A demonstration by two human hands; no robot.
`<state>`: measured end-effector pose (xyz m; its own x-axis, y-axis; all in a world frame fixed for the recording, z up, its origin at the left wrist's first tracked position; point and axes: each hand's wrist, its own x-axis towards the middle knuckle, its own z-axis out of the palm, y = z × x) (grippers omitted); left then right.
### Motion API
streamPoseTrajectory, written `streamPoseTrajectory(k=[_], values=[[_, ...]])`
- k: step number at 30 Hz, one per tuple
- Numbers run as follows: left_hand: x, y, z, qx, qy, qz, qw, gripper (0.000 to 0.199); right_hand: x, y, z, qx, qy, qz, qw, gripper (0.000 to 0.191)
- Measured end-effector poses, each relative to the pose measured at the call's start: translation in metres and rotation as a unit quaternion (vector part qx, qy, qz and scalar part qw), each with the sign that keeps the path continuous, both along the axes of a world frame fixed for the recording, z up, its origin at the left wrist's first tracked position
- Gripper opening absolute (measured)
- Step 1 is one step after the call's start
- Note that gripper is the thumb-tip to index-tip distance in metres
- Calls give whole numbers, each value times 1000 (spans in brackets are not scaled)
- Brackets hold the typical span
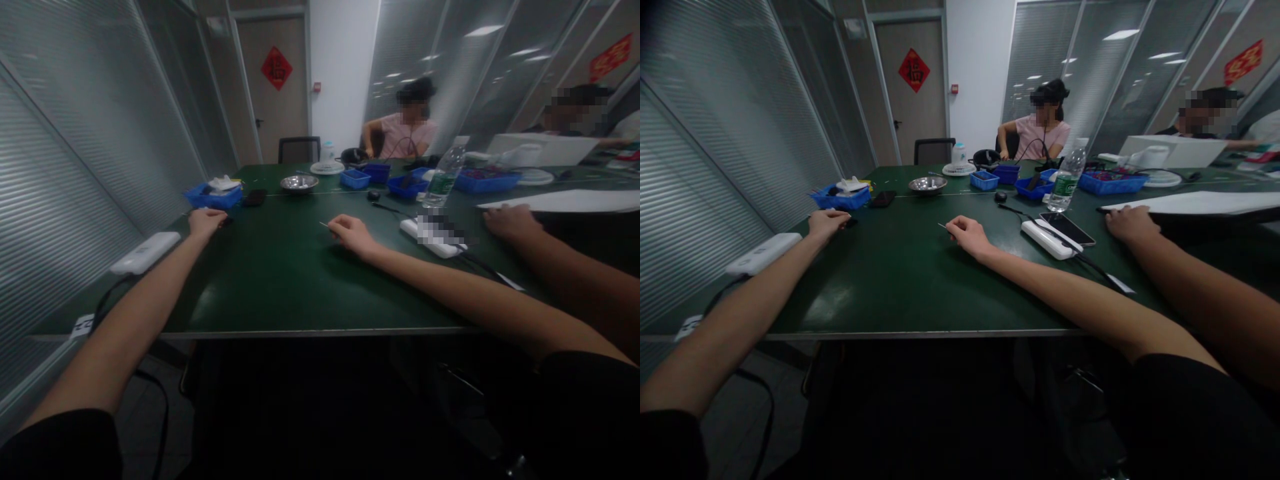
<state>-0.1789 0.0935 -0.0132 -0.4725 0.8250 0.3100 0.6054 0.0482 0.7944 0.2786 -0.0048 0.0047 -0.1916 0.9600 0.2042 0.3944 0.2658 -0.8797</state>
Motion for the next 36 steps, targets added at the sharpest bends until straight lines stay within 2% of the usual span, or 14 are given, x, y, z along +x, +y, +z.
streamPoseTrajectory(k=[7,10,13,18,27,36], values=[[10,-9,5,-27,142,49,988,28,-1,5,-4,6,-3,-10,1000,32],[13,-8,3,-47,169,66,982,28,-1,3,-2,2,-3,-8,1000,31],[14,-5,1,-62,174,79,980,28,-1,0,1,-2,-3,-3,1000,29],[15,-7,1,-58,165,64,983,28,0,1,-1,2,-1,-2,1000,30],[17,-5,3,-63,114,71,989,21,-1,-1,1,-4,-5,-2,1000,31],[11,2,-2,-49,151,50,986,24,-2,0,2,7,-21,-13,1000,29]])
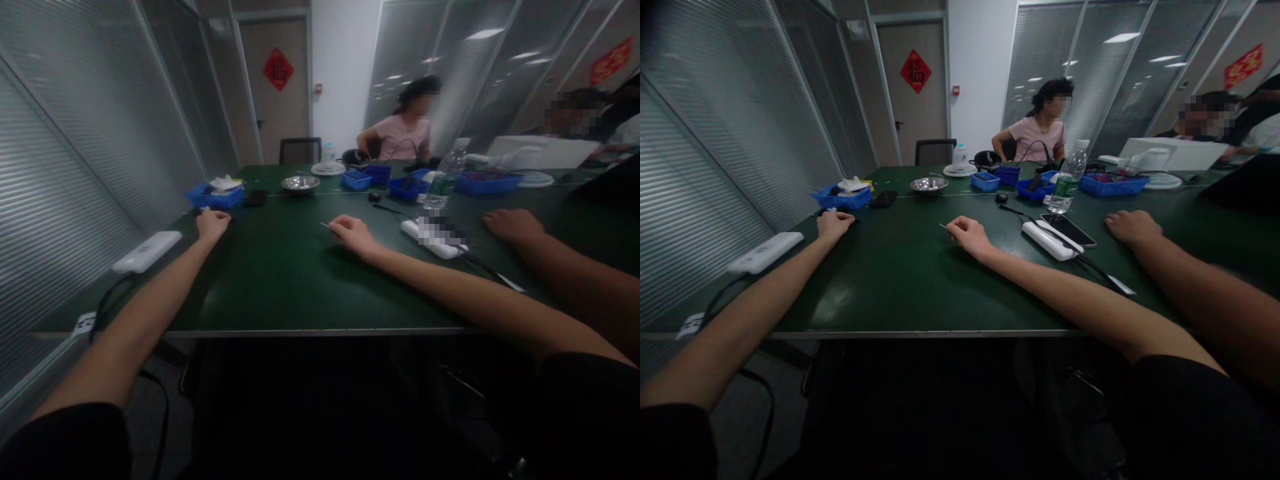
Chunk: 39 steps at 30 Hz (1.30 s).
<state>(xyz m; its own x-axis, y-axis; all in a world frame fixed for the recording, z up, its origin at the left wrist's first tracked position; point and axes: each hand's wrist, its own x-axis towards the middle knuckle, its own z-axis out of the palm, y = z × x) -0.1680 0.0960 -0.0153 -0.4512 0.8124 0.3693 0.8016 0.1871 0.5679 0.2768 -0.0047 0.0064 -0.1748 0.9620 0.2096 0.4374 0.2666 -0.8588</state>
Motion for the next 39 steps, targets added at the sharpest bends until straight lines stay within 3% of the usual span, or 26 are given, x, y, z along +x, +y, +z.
streamPoseTrajectory(k=[8,14,21,24,27,31,36,39], values=[[-9,-3,4,-25,41,-86,995,27,1,1,-2,4,9,12,1000,30],[4,-8,5,-16,86,-45,995,27,1,2,-3,8,3,14,1000,31],[8,-6,8,-13,-106,12,994,26,2,0,-1,9,3,26,1000,31],[8,-5,7,-7,-118,20,993,27,1,-2,0,6,5,19,1000,29],[7,-6,6,-30,-51,1,998,25,0,-3,1,4,9,14,1000,29],[13,-13,7,-41,130,-45,990,25,0,-1,-1,7,9,16,1000,29],[36,-27,12,-108,319,-64,939,36,1,-2,1,7,4,18,1000,29],[48,-29,15,-155,385,-72,907,33,1,-4,3,5,5,17,1000,29]])
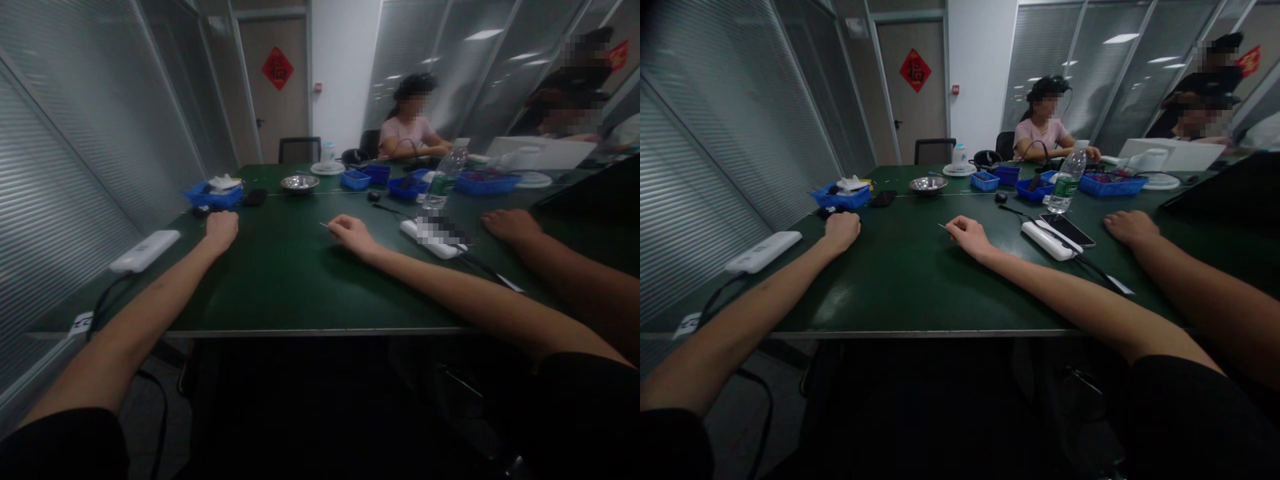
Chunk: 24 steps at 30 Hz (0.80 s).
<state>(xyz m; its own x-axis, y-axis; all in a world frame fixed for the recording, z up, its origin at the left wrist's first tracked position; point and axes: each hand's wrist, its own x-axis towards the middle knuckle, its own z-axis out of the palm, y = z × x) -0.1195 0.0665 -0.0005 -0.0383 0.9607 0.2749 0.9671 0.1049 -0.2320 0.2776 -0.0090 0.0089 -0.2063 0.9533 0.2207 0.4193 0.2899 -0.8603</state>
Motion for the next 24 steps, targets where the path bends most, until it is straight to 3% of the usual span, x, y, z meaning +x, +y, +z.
streamPoseTrajectory(k=[4,7,12,15,18,21,24], values=[[6,1,2,-17,34,-5,999,29,0,-1,1,1,-5,-1,1000,29],[-1,2,2,2,2,1,1000,28,0,0,0,2,-3,4,1000,30],[-33,8,-1,88,-207,-15,974,24,0,2,-2,8,-11,2,1000,30],[-45,14,-4,90,-322,5,942,21,0,2,-2,9,-18,4,1000,29],[-39,16,-5,73,-384,8,920,23,-1,0,-1,24,-39,9,999,27],[-16,10,-4,24,-420,-72,904,25,-2,-7,2,67,-73,43,994,24],[20,-4,0,-47,-440,-213,871,28,-5,-16,5,123,-117,87,982,23]])
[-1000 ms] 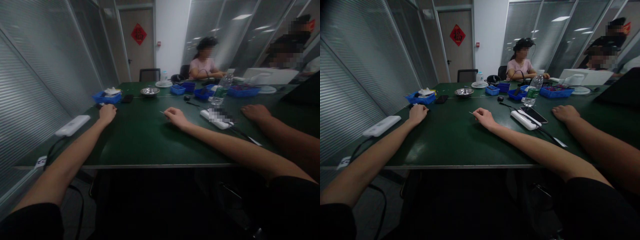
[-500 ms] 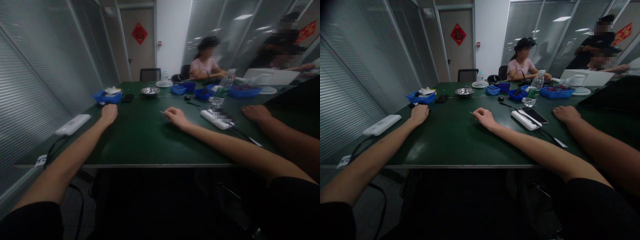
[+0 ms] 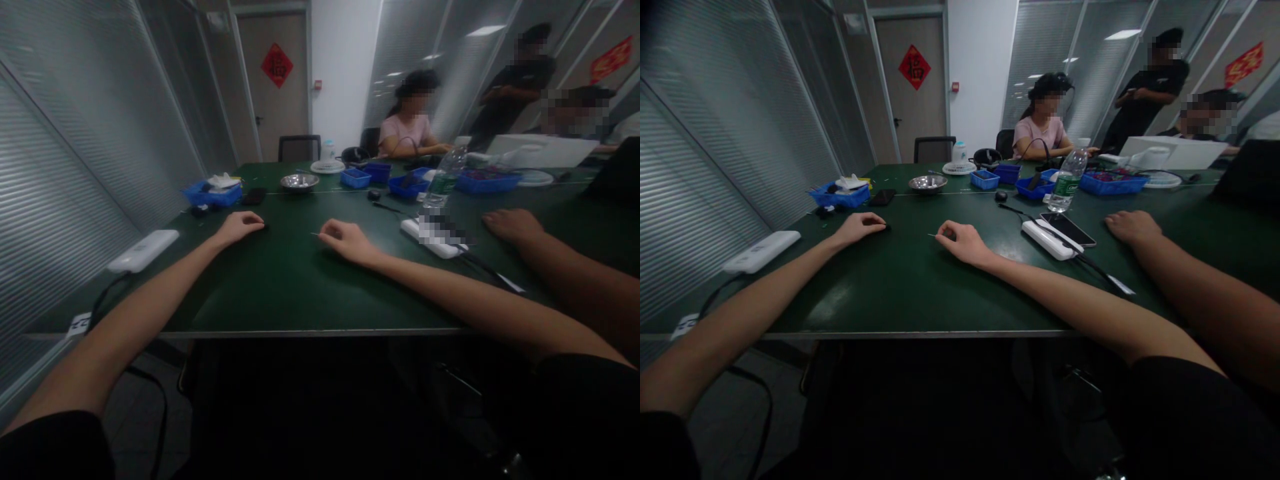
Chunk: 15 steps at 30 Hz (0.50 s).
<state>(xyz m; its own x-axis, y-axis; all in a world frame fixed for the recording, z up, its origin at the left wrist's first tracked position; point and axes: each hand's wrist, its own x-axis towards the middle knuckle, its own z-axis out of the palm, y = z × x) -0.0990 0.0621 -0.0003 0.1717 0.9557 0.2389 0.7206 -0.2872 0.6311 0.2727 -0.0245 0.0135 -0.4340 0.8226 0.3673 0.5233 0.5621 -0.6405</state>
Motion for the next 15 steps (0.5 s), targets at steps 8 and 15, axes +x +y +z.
streamPoseTrajectory(k=[8,15], values=[[73,-42,6,-22,-14,-256,966,36,-2,-10,-2,134,-107,39,984,26],[71,-43,-1,5,5,-264,964,37,-2,-15,0,158,-146,71,974,30]])
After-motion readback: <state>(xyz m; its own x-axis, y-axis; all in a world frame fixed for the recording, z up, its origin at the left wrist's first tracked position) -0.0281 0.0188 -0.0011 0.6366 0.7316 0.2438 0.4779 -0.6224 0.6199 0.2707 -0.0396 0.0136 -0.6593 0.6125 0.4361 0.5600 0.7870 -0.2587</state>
